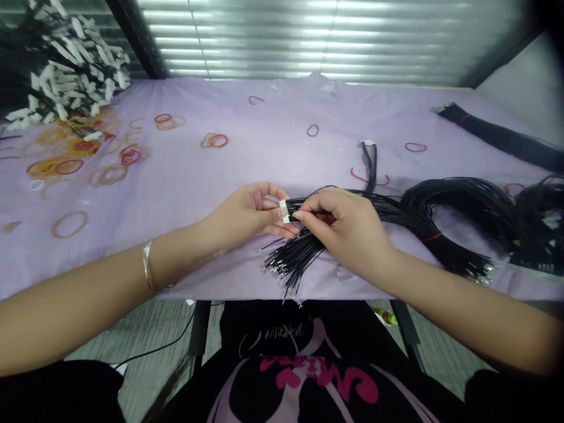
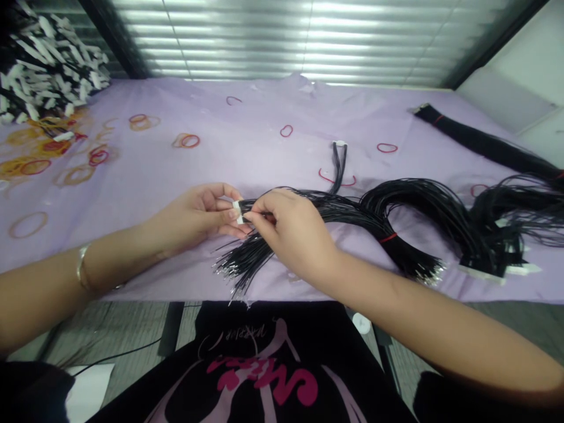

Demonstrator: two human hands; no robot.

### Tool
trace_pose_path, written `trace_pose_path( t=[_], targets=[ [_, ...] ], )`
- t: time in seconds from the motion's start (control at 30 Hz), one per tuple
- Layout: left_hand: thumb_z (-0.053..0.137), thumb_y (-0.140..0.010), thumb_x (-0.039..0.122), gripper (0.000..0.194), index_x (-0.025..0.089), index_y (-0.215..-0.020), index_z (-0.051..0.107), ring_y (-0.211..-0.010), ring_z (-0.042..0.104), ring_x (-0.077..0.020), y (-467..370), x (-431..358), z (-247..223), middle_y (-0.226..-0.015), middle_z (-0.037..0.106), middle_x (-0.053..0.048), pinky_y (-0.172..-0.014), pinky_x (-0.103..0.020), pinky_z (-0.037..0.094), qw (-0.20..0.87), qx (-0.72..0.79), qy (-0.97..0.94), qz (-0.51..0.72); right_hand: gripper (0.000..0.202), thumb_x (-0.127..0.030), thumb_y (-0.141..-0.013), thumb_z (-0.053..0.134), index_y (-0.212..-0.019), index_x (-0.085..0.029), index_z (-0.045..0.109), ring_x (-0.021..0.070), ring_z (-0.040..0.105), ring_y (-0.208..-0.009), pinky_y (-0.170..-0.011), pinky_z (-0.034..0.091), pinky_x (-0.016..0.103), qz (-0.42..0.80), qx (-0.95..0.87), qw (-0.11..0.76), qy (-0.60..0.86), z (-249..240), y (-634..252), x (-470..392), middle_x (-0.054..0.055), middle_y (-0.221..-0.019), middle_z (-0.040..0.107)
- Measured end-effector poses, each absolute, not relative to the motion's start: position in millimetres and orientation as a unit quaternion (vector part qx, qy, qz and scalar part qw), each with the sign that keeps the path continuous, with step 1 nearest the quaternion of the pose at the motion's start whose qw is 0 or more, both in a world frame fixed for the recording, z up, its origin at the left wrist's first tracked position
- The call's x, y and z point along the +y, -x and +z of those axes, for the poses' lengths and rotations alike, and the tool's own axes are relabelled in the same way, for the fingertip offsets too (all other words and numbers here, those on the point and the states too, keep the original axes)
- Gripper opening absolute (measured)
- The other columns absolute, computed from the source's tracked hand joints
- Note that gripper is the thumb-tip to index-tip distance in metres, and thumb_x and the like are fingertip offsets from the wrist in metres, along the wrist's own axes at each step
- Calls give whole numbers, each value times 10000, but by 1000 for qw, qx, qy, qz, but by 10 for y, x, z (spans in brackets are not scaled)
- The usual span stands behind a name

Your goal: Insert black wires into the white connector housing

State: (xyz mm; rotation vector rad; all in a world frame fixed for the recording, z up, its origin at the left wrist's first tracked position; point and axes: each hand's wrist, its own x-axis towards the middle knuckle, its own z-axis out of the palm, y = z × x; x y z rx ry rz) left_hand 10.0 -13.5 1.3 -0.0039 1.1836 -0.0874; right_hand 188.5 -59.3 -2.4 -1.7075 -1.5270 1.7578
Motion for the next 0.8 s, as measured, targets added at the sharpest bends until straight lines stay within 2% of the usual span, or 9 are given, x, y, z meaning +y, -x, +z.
trace_pose_path(
  t=[0.47,0.6,0.67,0.8],
  targets=[
    [503,-871,-53,176,116,-915,476,-644,708,-119,-113,-156,4,-691,696,-30,-719,-268,605,830,553,-3,-69,145,-119,-824,650,-683,-129,620,106,524,-616,-590,395,241,619,-536,127,560,-82,-1857,-618,1,-651,593],
    [511,-889,-12,140,116,-939,487,-675,714,-131,-95,-93,-10,-671,679,-13,-728,-273,602,827,560,-30,-38,58,-177,-878,599,-860,-132,632,160,576,-779,-711,470,295,569,-600,155,540,-62,-1945,-577,57,-821,614],
    [511,-900,9,133,112,-984,504,-677,715,-133,-66,-55,-30,-687,687,-20,-723,-267,599,818,572,-53,-19,108,-193,-882,596,-971,-142,630,200,569,-912,-804,478,349,509,-640,186,544,-33,-2002,-556,101,-946,599],
    [498,-899,-1,153,100,-1010,529,-613,694,-115,-11,-1,-63,-646,675,-14,-666,-229,579,806,585,-84,-15,125,-128,-854,608,-961,-189,628,209,549,-930,-827,460,370,436,-700,204,527,-1,-2058,-561,88,-978,601]
  ],
)
